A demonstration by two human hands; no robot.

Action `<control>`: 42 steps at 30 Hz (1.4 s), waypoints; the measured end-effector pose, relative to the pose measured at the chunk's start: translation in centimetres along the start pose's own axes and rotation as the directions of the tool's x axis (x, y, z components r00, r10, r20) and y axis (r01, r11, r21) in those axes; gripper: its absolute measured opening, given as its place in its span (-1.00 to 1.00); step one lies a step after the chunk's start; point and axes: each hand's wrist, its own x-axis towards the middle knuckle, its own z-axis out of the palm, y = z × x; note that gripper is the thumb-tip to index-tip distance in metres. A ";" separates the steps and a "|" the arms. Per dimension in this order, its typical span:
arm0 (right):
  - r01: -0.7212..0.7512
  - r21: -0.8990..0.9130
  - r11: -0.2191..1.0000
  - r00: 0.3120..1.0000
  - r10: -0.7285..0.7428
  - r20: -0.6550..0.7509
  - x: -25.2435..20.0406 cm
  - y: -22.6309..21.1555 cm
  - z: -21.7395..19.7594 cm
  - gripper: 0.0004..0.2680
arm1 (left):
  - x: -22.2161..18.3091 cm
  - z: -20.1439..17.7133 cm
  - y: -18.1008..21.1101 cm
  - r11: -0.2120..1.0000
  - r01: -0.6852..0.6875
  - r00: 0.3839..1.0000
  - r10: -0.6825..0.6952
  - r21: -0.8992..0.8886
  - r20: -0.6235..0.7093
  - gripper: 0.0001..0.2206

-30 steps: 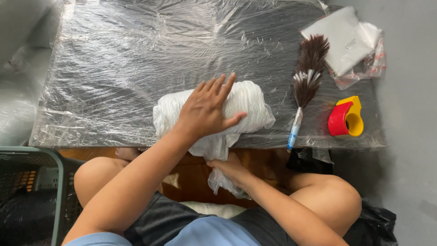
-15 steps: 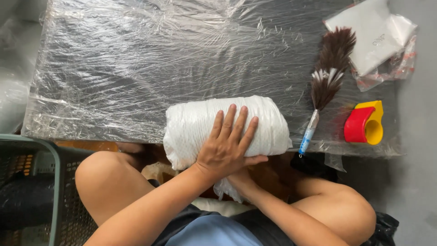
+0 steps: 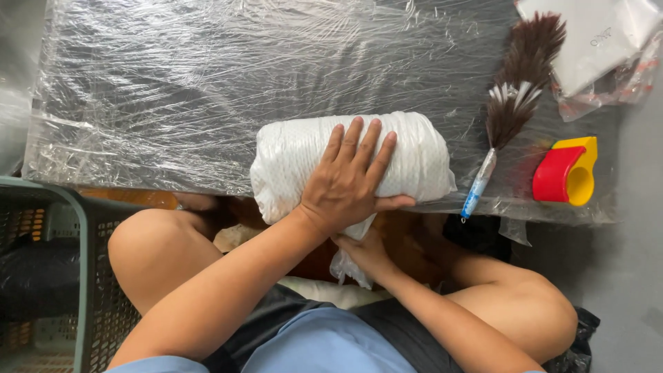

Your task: The person packages a white pillow by placing it into a plastic bag, rolling the bag to compress it, and then securing the opening with tape.

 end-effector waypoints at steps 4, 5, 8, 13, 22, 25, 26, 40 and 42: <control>-0.016 0.010 1.000 1.000 0.015 0.005 0.4 1.2 0.1 -0.43 | 0.0 -0.2 -0.1 1.000 -0.001 1.000 0.001 -0.002 0.015 -0.14; 0.007 0.006 1.000 1.000 -0.007 0.010 0.6 1.9 0.2 -0.45 | 0.1 -0.3 -0.1 1.000 -0.003 1.000 0.003 -0.008 0.014 -0.14; 0.016 0.010 1.000 1.000 -0.016 0.015 0.8 3.3 0.1 -0.43 | 0.0 -0.3 -0.2 1.000 -0.004 1.000 0.004 -0.018 0.019 -0.13; 0.012 0.008 1.000 1.000 -0.012 0.007 0.6 1.7 0.3 -0.43 | 0.3 -0.1 -0.8 1.000 -0.005 1.000 0.005 -0.022 0.013 -0.13; -0.087 -0.010 0.996 0.996 0.087 0.010 1.1 1.7 0.3 -0.52 | 1.5 1.4 -0.6 0.996 -0.082 0.996 0.080 0.034 0.042 -0.30; -0.046 0.010 0.999 0.997 0.047 -0.063 1.1 1.6 0.2 -0.51 | 1.8 -0.1 0.9 0.998 0.016 0.993 -0.023 0.060 0.118 -0.38; -0.048 0.011 0.999 0.997 0.049 -0.066 0.1 -0.8 0.2 -0.47 | 1.5 -0.4 0.9 1.000 0.008 0.989 -0.012 0.024 0.147 -0.20; -0.207 -0.017 0.978 0.977 0.208 0.046 1.1 -0.3 0.5 -0.42 | 5.3 4.2 -7.4 0.999 -0.042 0.980 0.038 0.013 0.196 0.07; -0.178 -0.011 0.984 0.984 0.179 0.004 1.2 -0.4 0.6 -0.45 | 6.0 6.1 -8.9 1.000 0.016 0.970 -0.010 -0.023 0.243 0.03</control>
